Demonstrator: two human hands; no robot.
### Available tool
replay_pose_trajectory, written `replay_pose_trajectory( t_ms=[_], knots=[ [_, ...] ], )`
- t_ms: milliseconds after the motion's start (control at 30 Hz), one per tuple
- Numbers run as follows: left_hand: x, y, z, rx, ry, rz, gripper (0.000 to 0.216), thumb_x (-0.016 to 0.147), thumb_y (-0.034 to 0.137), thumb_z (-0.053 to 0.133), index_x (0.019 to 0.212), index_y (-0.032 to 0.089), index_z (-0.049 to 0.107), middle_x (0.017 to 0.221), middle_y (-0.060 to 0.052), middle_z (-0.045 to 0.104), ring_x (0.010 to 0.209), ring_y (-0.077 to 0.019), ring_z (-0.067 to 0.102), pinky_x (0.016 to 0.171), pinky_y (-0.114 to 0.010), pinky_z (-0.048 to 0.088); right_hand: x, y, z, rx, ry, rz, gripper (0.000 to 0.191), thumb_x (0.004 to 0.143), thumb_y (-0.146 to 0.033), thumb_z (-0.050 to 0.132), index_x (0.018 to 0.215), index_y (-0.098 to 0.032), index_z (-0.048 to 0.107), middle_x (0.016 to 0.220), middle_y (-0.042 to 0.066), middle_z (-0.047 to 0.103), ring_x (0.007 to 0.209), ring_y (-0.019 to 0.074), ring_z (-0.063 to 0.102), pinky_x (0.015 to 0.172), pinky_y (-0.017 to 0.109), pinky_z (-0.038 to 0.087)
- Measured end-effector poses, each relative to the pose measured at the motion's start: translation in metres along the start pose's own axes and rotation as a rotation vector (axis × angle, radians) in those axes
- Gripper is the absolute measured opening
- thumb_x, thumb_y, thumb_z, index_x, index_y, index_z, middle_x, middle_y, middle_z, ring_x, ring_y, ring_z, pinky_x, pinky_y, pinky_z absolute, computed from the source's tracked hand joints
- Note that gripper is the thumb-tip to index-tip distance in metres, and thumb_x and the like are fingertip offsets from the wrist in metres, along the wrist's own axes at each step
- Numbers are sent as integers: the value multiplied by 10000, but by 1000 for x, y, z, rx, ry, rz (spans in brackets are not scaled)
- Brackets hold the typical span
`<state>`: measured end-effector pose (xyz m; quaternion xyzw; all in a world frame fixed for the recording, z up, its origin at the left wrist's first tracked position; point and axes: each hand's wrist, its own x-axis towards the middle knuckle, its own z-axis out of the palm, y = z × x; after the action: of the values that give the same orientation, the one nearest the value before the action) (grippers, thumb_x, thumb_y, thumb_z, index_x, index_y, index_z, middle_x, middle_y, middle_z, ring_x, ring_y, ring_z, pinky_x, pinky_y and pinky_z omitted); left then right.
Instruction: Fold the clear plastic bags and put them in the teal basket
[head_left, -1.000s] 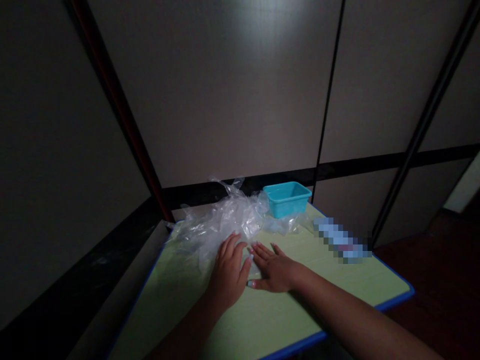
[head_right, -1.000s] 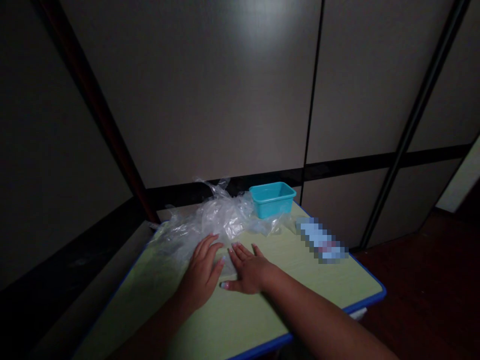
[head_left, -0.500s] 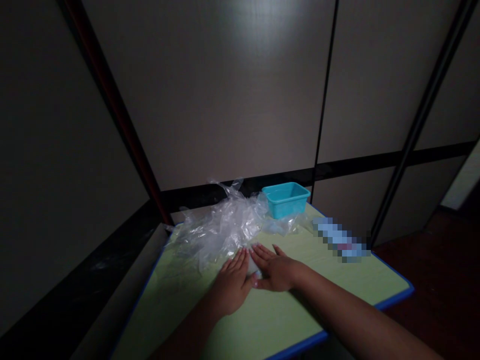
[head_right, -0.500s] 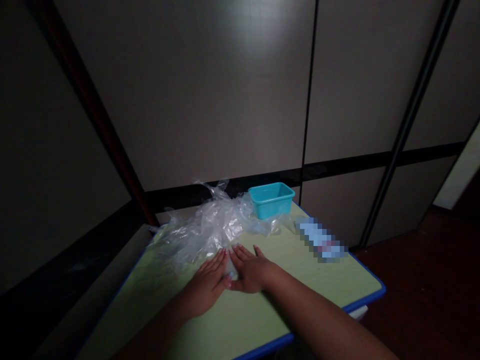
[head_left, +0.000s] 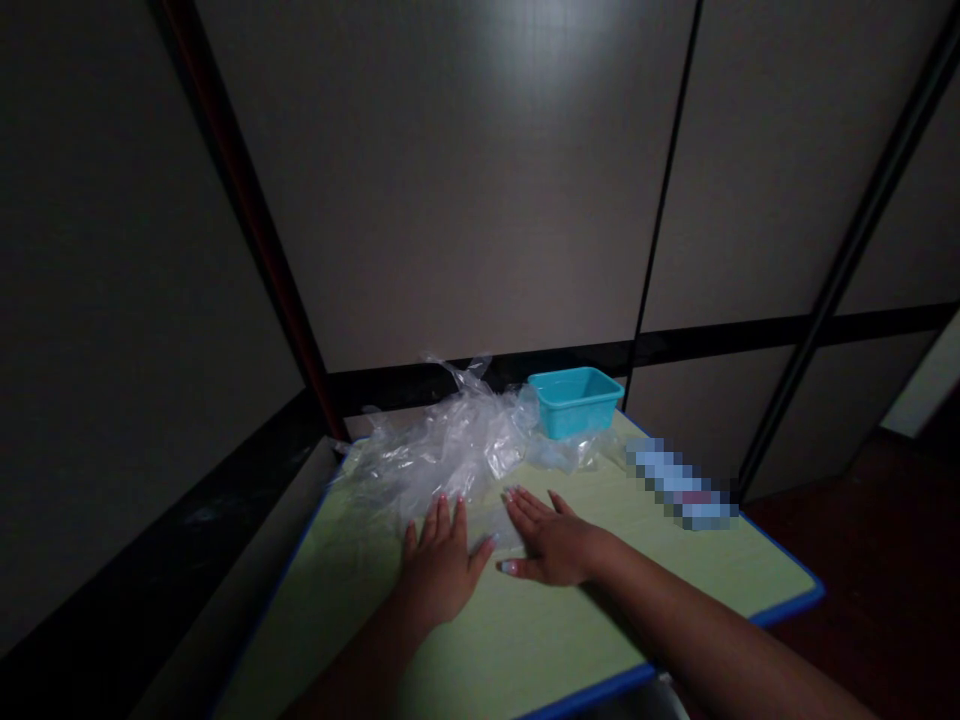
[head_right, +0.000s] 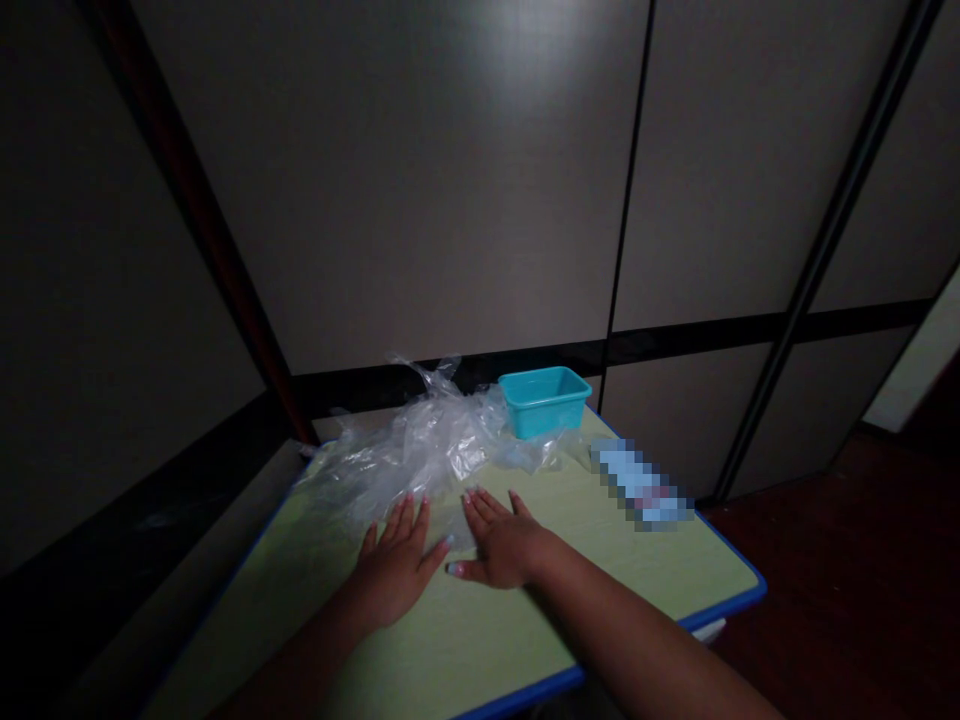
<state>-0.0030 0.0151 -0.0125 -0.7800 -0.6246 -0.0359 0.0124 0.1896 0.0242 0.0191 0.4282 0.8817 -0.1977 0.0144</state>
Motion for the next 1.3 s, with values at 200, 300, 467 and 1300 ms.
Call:
replay_pose_trajectory(
  t_ms=[200, 300, 467, 1300],
  knots=[
    [0, -10, -3, -19, -63, -69, 770, 830, 621, 160, 1395, 99, 206, 1449, -188, 137, 1336, -315, 119, 997, -587, 143, 0, -4, -4, -24, -55, 8, 928, 788, -682, 263, 1399, -67, -68, 1455, 136, -77, 1342, 233, -80, 1041, 525, -29],
    [1, -13, -4, -37, -80, -74, 770, 831, 620, 159, 1398, 100, 195, 1452, -190, 103, 1340, -311, 87, 1000, -592, 120, 4, -7, -15, -67, -114, 32, 937, 784, -679, 275, 1400, -49, -42, 1454, 159, -54, 1342, 244, -69, 1039, 533, -16],
    [2, -7, -11, -52, -67, -86, 743, 846, 591, 181, 1392, 87, 208, 1449, -201, 118, 1343, -302, 74, 1010, -577, 112, 25, -9, -38, -49, 11, 73, 772, 857, -591, 158, 1413, -75, 15, 1463, 112, -62, 1345, 212, -62, 1050, 512, 43],
    [6, -21, -13, -53, -75, 97, 521, 817, 568, 417, 1311, 445, 307, 1483, -56, 101, 1328, -334, -82, 972, -627, 70, 26, 29, -28, -9, -75, 58, 951, 664, -689, 521, 1399, -336, 32, 1457, 130, -125, 1311, 316, -155, 939, 653, -2]
  ],
)
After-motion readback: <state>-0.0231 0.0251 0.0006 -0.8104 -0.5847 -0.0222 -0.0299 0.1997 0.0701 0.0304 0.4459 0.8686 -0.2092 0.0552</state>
